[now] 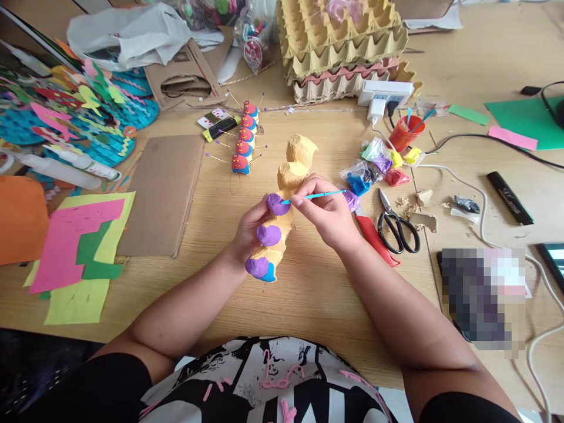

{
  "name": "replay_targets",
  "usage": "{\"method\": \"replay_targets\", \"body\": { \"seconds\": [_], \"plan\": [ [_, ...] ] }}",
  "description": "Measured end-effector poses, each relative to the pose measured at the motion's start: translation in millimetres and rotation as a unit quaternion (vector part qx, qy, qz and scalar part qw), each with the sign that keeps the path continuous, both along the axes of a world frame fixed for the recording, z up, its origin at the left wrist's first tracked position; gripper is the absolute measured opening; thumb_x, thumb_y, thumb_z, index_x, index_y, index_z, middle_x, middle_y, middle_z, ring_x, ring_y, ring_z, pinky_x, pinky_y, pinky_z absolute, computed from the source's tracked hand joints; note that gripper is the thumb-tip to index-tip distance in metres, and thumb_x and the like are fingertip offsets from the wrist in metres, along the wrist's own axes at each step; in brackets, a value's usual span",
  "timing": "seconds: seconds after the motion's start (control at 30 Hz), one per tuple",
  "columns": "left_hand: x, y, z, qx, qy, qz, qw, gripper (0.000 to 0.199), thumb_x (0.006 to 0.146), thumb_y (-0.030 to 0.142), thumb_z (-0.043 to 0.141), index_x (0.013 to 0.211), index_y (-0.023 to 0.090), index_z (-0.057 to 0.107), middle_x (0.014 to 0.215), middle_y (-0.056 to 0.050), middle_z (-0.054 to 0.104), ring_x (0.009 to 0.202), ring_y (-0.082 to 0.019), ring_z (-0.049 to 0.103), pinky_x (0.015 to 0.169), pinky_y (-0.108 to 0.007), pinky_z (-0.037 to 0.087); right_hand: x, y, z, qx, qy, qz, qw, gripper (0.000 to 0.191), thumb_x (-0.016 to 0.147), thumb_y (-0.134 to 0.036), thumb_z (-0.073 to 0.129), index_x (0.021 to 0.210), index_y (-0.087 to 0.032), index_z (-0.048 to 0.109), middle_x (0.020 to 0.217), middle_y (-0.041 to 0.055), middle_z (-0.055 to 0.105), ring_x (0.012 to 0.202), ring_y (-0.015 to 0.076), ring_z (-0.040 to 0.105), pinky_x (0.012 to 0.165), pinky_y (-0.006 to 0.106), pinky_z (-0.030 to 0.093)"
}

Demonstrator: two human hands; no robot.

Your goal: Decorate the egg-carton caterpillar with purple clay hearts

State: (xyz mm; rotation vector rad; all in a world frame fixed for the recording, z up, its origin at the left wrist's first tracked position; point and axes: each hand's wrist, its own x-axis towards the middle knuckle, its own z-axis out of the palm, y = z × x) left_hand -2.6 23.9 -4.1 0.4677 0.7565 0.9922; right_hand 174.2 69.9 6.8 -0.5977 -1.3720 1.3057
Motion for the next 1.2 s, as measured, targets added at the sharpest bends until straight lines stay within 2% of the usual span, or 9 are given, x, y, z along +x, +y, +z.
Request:
{"method": "replay_targets", "body": {
  "seconds": [0.17,0.33,0.47,0.53,0.63,0.77,1.07,1.2],
  "plan": [
    [0,0,-2.1,0.003,-0.008,0.000,1.000,0.043,0.091,0.070,0.074,0.103,0.030,0.082,0.076,-0.003,0.071,0.060,-0.019,0.063,0.062,-0.033,0.048,0,0,1.2,0.000,-0.031,-0.014,0.999,0.027,0.089,-0.049,0.093,0.081,-0.027,0.078,0.084,-0.0010,0.064,0.081,0.0172,0.058,0.076,0.035,0.044],
    [3,0,7.3,0.001,-0.020,0.004,1.000,0.038,0.091,0.065,0.078,0.097,0.028,0.082,0.071,-0.001,0.067,0.056,-0.015,0.058,0.057,-0.029,0.044,1,1,-0.9,-0.013,-0.025,-0.010,1.000,0.028,0.087,-0.049,0.094,0.081,-0.028,0.077,0.085,-0.0010,0.063,0.081,0.0173,0.057,0.075,0.034,0.043],
    [7,3,9.2,0.019,-0.006,0.057,0.998,0.031,0.099,0.055,0.073,0.094,0.025,0.079,0.076,0.000,0.071,0.060,-0.013,0.061,0.059,-0.027,0.046,2,2,0.7,-0.003,-0.030,-0.019,0.999,0.028,0.088,-0.050,0.093,0.081,-0.028,0.077,0.085,-0.0004,0.062,0.083,0.0178,0.058,0.078,0.035,0.047],
    [9,4,6.3,0.052,-0.006,0.095,0.994,0.031,0.099,0.051,0.074,0.092,0.022,0.078,0.082,-0.002,0.074,0.065,-0.012,0.064,0.063,-0.026,0.049,2,2,2.1,0.002,-0.046,-0.029,0.998,0.031,0.086,-0.053,0.093,0.080,-0.028,0.076,0.090,0.0009,0.064,0.089,0.0194,0.061,0.083,0.037,0.052],
    [10,6,0.8,0.078,0.004,0.128,0.989,0.031,0.095,0.050,0.080,0.091,0.019,0.078,0.085,-0.002,0.075,0.068,-0.011,0.066,0.064,-0.024,0.053,2,1,2.2,-0.008,-0.068,-0.032,0.997,0.032,0.086,-0.056,0.093,0.081,-0.029,0.076,0.107,0.0035,0.071,0.109,0.0234,0.066,0.098,0.041,0.058],
    [11,7,-4.9,0.089,0.004,0.144,0.986,0.035,0.088,0.054,0.088,0.093,0.021,0.078,0.087,-0.002,0.077,0.071,-0.012,0.070,0.066,-0.024,0.056,1,0,-0.6,-0.025,-0.062,-0.016,0.998,0.025,0.091,-0.050,0.090,0.085,-0.029,0.077,0.121,0.0035,0.076,0.120,0.0238,0.070,0.108,0.043,0.058],
    [12,6,-6.9,0.089,0.014,0.134,0.987,0.045,0.079,0.060,0.094,0.097,0.021,0.077,0.091,-0.003,0.079,0.075,-0.016,0.073,0.070,-0.030,0.059,-2,-3,5.4,-0.033,-0.069,-0.027,0.997,0.032,0.088,-0.053,0.091,0.084,-0.026,0.074,0.114,0.0046,0.078,0.111,0.0224,0.073,0.096,0.038,0.064],
    [12,6,-7.9,0.093,0.013,0.137,0.986,0.045,0.079,0.060,0.094,0.095,0.022,0.077,0.089,-0.003,0.079,0.073,-0.015,0.072,0.069,-0.030,0.058,-1,-2,4.5,-0.040,-0.053,-0.019,0.998,0.027,0.090,-0.048,0.091,0.085,-0.027,0.075,0.115,0.0040,0.077,0.112,0.0219,0.072,0.102,0.039,0.061]
  ]
}}
